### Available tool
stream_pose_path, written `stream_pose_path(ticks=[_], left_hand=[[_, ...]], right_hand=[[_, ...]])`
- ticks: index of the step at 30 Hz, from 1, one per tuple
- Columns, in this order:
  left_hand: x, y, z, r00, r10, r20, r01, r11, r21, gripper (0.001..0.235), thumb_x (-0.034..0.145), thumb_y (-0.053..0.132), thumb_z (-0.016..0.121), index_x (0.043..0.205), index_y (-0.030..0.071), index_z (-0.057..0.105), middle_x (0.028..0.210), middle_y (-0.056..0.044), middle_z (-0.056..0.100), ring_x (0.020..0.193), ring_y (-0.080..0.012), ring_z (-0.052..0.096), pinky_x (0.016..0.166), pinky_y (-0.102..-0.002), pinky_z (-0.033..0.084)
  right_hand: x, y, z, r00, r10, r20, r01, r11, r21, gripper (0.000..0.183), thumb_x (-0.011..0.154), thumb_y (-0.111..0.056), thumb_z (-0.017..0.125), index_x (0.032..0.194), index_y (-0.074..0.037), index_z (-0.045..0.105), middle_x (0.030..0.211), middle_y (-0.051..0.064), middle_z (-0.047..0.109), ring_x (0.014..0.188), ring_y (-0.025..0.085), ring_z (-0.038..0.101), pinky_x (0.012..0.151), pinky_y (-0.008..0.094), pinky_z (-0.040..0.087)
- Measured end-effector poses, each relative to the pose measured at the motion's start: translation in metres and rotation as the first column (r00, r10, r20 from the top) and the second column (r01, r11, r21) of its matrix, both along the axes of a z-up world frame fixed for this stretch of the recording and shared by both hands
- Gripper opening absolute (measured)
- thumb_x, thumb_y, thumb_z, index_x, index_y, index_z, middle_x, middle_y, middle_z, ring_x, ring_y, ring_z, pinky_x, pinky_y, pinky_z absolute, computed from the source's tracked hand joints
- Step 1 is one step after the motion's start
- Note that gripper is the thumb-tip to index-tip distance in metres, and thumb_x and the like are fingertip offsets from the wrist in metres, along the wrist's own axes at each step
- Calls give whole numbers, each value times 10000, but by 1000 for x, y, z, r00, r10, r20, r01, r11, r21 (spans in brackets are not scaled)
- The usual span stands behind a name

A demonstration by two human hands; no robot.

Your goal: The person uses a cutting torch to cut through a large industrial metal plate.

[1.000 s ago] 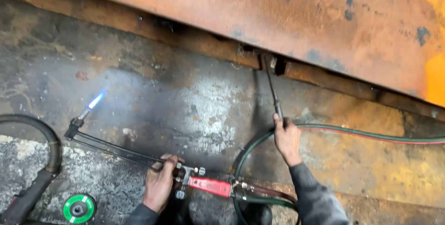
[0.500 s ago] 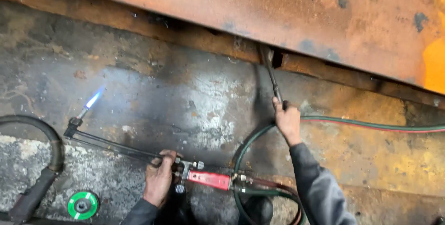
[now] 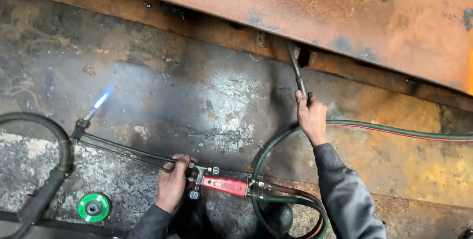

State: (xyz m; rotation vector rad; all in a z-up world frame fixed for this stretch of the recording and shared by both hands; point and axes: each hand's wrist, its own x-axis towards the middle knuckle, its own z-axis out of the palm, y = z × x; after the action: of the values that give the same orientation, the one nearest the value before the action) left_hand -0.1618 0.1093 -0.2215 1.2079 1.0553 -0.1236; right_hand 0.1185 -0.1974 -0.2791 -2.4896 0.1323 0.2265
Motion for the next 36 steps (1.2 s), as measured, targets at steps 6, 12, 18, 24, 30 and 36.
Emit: stream_pose_path(ticks=[6, 12, 18, 24, 30, 36], left_hand=[[-5, 13, -28, 994, -37, 107, 24, 993, 113, 251, 967, 237, 583, 902, 39, 725, 808, 7, 699, 708, -74, 616, 597, -268, 503], [17, 13, -8, 994, 0, 110, -5, 999, 44, 259, 985, 247, 599, 901, 33, 719, 736, -15, 646, 645, -104, 594, 523, -282, 454], [16, 9, -15, 995, -16, 96, 15, 1000, 10, 249, 987, 241, 592, 882, 56, 721, 697, 0, 648, 602, -98, 582, 478, -273, 447], [29, -6, -20, 981, -127, 146, 129, 992, -6, 247, 997, 253, 593, 884, 71, 717, 710, -2, 673, 601, -95, 590, 471, -280, 452], [81, -51, 0, 944, -297, 145, 314, 943, -112, 185, 977, 249, 598, 905, 116, 703, 719, 4, 664, 555, -77, 541, 438, -268, 387], [156, -111, -28, 809, -537, 240, 585, 776, -236, 261, 1003, 278, 594, 986, 49, 718, 751, -20, 700, 571, -92, 601, 486, -268, 466]], right_hand=[[5, -3, -8, 998, -43, -55, 44, 999, 7, 594, 990, -546, 602, 891, 30, 709, 753, 284, 658, 748, 415, 683, 716, 497, 507], [-21, -36, -20, 966, -100, -240, 154, 964, 218, 539, 981, -528, 615, 932, 6, 669, 718, 161, 642, 661, 264, 609, 627, 428, 454], [-124, -116, 17, 850, -138, -508, 278, 937, 211, 530, 988, -511, 598, 819, -9, 618, 586, 16, 478, 504, 148, 410, 461, 342, 311], [-213, -226, -1, 850, -208, -484, 15, 927, -374, 586, 939, -584, 661, 1316, -138, 708, 967, 139, 595, 813, 256, 632, 677, 391, 534], [-222, -174, 49, 906, -38, -422, 143, 965, 220, 701, 847, -464, 691, 1465, -154, 575, 1304, 135, 693, 1174, 262, 699, 1004, 410, 554], [-239, -146, 52, 839, 293, -458, -226, 954, 198, 953, 696, -322, 953, 1517, -209, 484, 1286, 102, 721, 1217, 176, 711, 1064, 327, 538]])
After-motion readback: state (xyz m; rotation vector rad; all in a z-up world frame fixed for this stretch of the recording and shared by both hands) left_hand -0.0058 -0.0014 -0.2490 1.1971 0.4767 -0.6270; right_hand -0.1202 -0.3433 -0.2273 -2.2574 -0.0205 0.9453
